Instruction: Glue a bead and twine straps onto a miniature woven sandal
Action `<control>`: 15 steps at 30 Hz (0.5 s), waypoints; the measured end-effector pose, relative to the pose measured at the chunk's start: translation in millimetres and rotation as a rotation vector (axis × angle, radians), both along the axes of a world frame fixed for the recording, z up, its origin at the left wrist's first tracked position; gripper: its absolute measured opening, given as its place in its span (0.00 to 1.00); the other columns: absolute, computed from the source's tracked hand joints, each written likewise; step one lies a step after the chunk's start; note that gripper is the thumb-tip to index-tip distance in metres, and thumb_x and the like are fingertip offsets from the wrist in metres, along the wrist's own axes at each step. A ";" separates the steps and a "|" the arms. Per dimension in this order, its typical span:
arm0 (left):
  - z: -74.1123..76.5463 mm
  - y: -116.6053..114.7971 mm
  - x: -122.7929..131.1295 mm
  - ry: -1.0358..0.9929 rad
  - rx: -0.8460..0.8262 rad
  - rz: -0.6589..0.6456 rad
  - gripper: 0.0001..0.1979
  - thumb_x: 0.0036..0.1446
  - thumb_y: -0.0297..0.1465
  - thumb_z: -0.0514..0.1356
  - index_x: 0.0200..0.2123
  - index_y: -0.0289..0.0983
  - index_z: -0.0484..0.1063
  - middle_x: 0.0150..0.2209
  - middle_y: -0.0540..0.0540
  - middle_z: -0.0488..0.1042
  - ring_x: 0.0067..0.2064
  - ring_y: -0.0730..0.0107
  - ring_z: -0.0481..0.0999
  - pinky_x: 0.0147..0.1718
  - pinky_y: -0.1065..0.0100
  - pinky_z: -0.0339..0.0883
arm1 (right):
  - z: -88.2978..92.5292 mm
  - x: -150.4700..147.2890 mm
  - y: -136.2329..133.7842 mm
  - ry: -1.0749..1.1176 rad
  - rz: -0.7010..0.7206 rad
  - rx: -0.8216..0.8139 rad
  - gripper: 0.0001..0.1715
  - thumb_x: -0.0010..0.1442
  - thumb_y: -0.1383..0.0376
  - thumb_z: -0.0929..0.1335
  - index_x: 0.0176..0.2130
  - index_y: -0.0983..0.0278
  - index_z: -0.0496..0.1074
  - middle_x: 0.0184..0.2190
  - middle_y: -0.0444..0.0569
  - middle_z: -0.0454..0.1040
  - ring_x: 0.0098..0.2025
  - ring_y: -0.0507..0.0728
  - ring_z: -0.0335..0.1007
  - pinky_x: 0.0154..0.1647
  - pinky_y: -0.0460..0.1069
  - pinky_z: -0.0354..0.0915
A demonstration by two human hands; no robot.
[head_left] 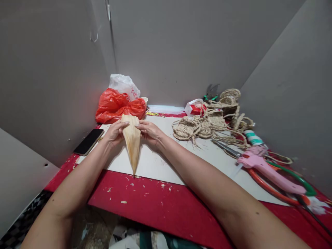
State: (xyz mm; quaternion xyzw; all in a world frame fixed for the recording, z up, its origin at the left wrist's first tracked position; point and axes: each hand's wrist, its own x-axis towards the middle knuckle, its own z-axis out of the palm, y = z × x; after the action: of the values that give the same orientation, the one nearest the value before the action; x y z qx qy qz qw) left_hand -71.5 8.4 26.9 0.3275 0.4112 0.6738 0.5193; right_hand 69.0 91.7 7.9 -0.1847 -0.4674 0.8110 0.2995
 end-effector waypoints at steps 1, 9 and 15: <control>0.2 0.3 -0.4 -0.005 -0.003 -0.010 0.16 0.41 0.25 0.67 0.37 0.30 0.74 0.31 0.42 0.79 0.33 0.63 0.79 0.40 0.60 0.71 | -0.4 -0.6 0.1 -0.004 -0.002 -0.010 0.15 0.41 0.69 0.75 0.33 0.66 0.74 0.24 0.41 0.74 0.22 0.46 0.65 0.21 0.40 0.61; -0.6 0.9 -19.4 0.013 -0.116 0.156 0.10 0.43 0.28 0.66 0.32 0.33 0.73 0.26 0.44 0.77 0.27 0.65 0.76 0.32 0.62 0.73 | -5.1 -4.7 16.0 0.024 -0.224 -0.091 0.05 0.46 0.72 0.70 0.27 0.64 0.70 0.21 0.42 0.73 0.23 0.49 0.68 0.25 0.43 0.66; -11.5 4.9 -34.5 0.157 -0.120 0.362 0.11 0.40 0.29 0.68 0.27 0.34 0.69 0.22 0.49 0.72 0.24 0.70 0.73 0.28 0.68 0.70 | -5.2 1.1 36.3 0.058 -0.306 -0.112 0.04 0.49 0.70 0.68 0.29 0.63 0.69 0.22 0.43 0.75 0.24 0.51 0.70 0.29 0.45 0.69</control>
State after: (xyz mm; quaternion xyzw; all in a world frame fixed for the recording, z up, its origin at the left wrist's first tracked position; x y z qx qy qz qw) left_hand -106.1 13.3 15.4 0.2681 0.5418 0.7028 0.3749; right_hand 70.1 128.0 2.7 -0.2468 -0.3789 0.7856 0.4222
